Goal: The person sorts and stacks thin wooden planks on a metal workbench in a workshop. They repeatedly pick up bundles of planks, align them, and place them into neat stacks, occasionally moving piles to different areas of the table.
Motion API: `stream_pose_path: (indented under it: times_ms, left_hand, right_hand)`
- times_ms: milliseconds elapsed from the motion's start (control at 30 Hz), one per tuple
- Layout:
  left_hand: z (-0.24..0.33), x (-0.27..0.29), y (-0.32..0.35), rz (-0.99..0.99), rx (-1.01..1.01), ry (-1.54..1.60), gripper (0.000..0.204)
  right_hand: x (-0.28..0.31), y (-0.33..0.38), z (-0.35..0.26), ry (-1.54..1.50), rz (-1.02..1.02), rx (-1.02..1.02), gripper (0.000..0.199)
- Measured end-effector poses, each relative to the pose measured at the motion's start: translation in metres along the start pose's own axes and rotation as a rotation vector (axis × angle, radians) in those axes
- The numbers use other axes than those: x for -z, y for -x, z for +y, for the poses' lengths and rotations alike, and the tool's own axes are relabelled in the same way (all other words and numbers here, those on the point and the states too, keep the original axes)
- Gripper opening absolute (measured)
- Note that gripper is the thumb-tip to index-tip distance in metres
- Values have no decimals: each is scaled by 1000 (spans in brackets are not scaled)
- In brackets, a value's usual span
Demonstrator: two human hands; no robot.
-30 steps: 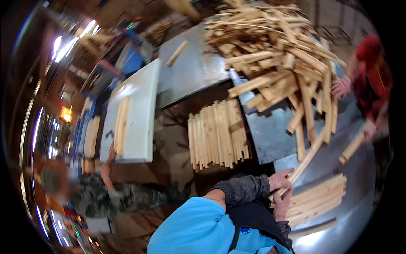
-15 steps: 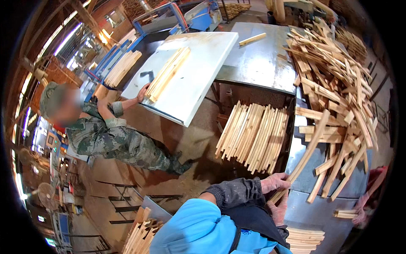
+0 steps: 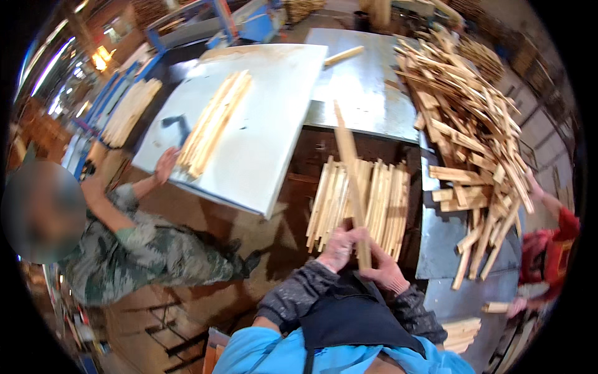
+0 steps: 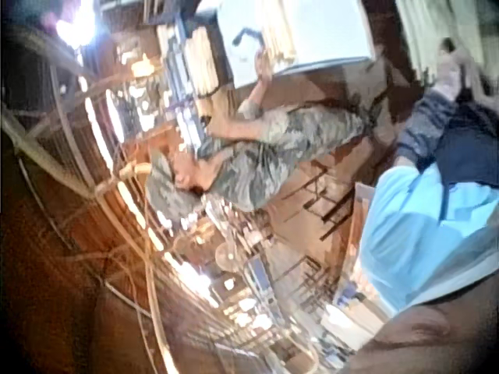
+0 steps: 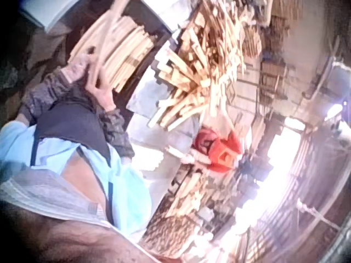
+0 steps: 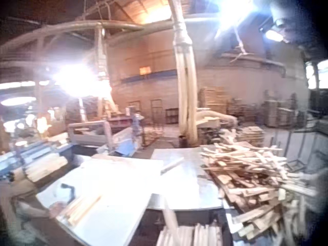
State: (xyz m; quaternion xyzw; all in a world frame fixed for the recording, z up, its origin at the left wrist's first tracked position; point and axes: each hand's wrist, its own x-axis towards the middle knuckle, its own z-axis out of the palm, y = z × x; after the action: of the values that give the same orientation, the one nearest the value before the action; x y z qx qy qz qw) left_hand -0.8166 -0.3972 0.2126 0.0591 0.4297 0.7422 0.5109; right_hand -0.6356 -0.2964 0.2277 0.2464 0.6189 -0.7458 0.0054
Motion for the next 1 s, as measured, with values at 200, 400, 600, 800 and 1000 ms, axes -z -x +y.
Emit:
stream_pose_path:
  times_ms: [200, 400, 600, 800, 1000]
  left_hand:
    - [38, 30, 12, 132, -150, 136, 38]
    - [38, 48, 19, 210, -179, 110, 45]
    - [24, 61, 14, 212, -191, 69, 51]
    - [12, 45, 10, 229, -141, 80, 54]
    - [0, 22, 2, 245, -130, 73, 43]
  right_hand:
    - [-36, -45, -29, 4, -178, -13, 105]
    - [-51, -56, -40, 60, -249, 21, 104]
    - [-41, -60, -29, 44, -276, 4, 107]
    - [-20, -52, -25, 143, -250, -13, 105]
    - [0, -39, -27, 33, -254, -53, 103]
